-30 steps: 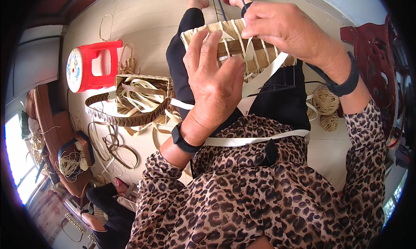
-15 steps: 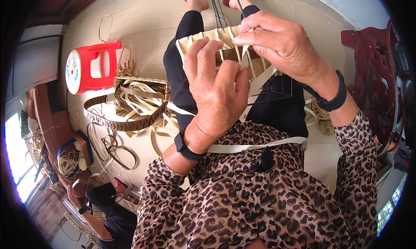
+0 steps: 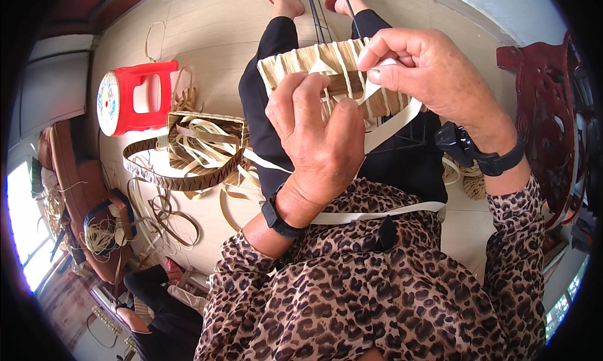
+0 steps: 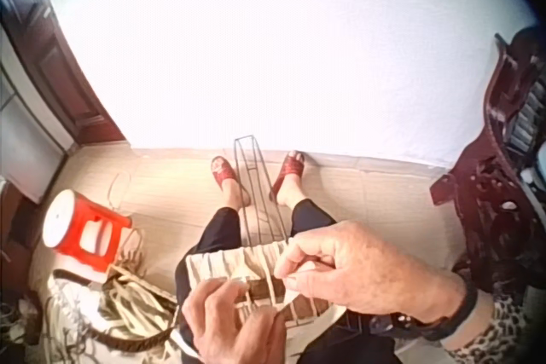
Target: The person weaves light-colored strips into a wire frame held between their legs, securing the ends around the frame.
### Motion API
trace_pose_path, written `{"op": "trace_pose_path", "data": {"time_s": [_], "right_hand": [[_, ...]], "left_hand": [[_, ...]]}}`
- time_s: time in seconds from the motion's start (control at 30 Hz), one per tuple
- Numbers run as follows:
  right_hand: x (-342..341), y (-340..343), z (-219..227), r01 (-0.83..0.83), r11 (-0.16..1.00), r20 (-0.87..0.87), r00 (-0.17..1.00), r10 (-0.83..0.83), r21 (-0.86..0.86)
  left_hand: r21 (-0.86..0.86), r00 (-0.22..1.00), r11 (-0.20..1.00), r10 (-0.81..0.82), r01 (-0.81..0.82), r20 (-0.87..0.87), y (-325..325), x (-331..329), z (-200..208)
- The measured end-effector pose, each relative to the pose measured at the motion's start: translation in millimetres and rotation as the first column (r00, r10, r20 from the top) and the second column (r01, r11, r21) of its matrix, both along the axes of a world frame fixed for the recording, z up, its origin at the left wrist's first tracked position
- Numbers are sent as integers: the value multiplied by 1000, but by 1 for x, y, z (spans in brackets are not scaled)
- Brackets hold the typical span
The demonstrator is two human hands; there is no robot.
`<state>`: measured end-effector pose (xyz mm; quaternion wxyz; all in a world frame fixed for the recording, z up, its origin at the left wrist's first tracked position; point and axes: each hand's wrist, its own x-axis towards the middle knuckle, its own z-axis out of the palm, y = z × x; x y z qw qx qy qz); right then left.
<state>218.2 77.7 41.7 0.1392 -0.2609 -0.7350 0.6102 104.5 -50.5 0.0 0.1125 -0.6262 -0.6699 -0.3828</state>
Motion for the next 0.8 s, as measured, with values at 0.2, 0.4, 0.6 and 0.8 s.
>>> {"op": "trace_pose_path", "data": {"time_s": [0.2,0.4,0.6,0.8], "right_hand": [[3,0,11,-54,998,129,990,48,39],[6,3,12,-41,973,281,959,-25,227],[1,1,19,-236,971,588,791,167,42],[9,-15,11,69,921,494,858,142,-385]], "left_hand": [[-47,998,999,-11,13,56,-16,1,0],[-87,997,995,-42,48,69,-18,4,1],[-13,989,997,-74,77,128,-14,0,-9],[-45,978,995,-75,86,193,-15,2,-3]]}}
